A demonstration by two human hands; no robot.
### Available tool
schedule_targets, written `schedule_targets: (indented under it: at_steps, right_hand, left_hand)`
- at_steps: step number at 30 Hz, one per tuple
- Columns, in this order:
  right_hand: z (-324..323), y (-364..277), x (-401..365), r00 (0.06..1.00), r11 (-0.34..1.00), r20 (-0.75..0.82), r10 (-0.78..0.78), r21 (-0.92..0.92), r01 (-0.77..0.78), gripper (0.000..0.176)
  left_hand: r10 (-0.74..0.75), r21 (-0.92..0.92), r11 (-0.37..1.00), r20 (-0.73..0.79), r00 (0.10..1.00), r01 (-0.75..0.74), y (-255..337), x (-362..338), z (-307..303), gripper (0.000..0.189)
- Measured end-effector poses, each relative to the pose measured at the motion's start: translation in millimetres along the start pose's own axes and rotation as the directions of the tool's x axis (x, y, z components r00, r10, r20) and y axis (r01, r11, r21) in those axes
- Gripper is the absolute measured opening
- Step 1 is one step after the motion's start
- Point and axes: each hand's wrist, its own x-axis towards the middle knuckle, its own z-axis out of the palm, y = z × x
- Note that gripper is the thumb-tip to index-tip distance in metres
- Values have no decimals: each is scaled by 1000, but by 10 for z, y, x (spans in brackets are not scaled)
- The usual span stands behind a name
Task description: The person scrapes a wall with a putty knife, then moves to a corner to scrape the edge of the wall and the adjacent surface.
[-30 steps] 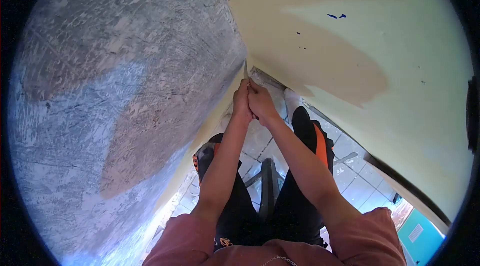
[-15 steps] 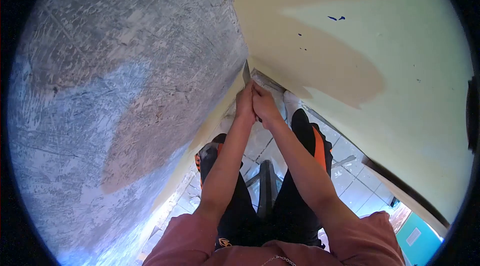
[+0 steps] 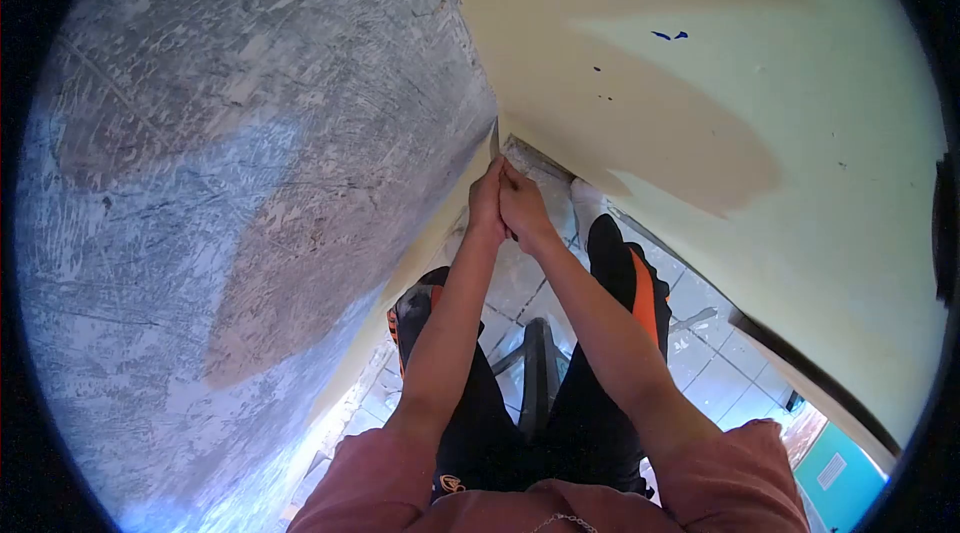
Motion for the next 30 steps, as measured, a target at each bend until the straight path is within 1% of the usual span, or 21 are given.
schedule_targets:
  at_steps: [1, 3, 4, 6, 7, 9, 10, 12, 13, 15, 16, 18, 19, 21, 25, 27, 28, 30]
  right_hand:
    - [-3, -7, 14, 1000, 1000, -2, -8, -3, 8, 38]
    - [14, 14, -24, 998, 996, -32, -56, 71, 58, 38]
    - [6, 12, -48, 998, 996, -31, -58, 72, 61, 38]
    - [-19, 22, -112, 997, 997, -14, -75, -19, 74, 37]
    - [-18, 6, -79, 997, 997, -15, -69, -17, 69, 37]
    - [-29, -50, 0, 999, 999, 15, -30, -11, 30, 37]
    - [-35, -40, 28, 999, 999, 14, -40, -15, 40, 37]
    - [-15, 18, 5, 988, 989, -34, -148, -1, 149, 38]
    - [-21, 23, -39, 988, 989, -32, -150, -1, 150, 38]
    - [-34, 25, -125, 997, 995, 2, -76, -65, 76, 38]
    - [-29, 25, -100, 997, 995, 2, -72, -63, 72, 38]
    - [-26, 27, -25, 996, 987, -21, -90, -135, 86, 38]
    - [-24, 44, 19, 995, 986, -25, -94, -138, 90, 38]
    - [2, 24, 75, 996, 996, -37, -83, -23, 82, 38]
    - [-40, -11, -93, 994, 994, -9, -111, -14, 111, 37]
    - [-35, -37, -156, 997, 998, 33, -64, -10, 64, 37]
    - [-31, -51, -130, 998, 998, 31, -59, -5, 59, 37]
    - [-70, -150, -2, 996, 992, 63, 69, -114, -61, 37]
  left_hand:
    - [4, -3, 1000, 7, 1000, -4, -21, 42, 4, 29]
    - [31, -32, 999, -16, 999, -31, -39, 30, 12, 28]
    - [33, -31, 999, -16, 999, -34, -26, -12, 36, 28]
    - [18, -92, 996, -54, 998, -23, -21, -133, 64, 27]
    - [14, -90, 996, -56, 998, -19, -16, -91, 49, 27]
    - [27, 5, 1000, -28, 999, -27, 1, 2, 29, 28]
    - [34, 0, 999, -20, 999, -34, -5, 27, 50, 28]
    - [20, -42, 999, -51, 998, -22, -39, -1, 62, 29]
    - [22, -43, 999, -52, 998, -24, -45, -43, 58, 29]
    - [-5, -114, 993, -45, 999, 0, -49, -127, 36, 30]
    - [-8, -112, 994, -48, 999, 3, -66, -59, 5, 30]
    - [0, -117, 993, 25, 1000, 3, -84, 75, -36, 29]
    - [1, -120, 993, 31, 1000, 3, -90, 88, -22, 29]
    - [22, -98, 995, -29, 999, -25, -69, 97, 21, 30]
    - [40, -137, 990, -5, 999, -41, -72, -47, 34, 31]
    - [-54, -113, 992, -48, 997, 49, -43, -119, 8, 28]
    - [-59, -108, 993, -50, 997, 53, -81, -13, -74, 28]
    - [-55, -56, 997, 34, 998, 57, -151, 308, -174, 27]
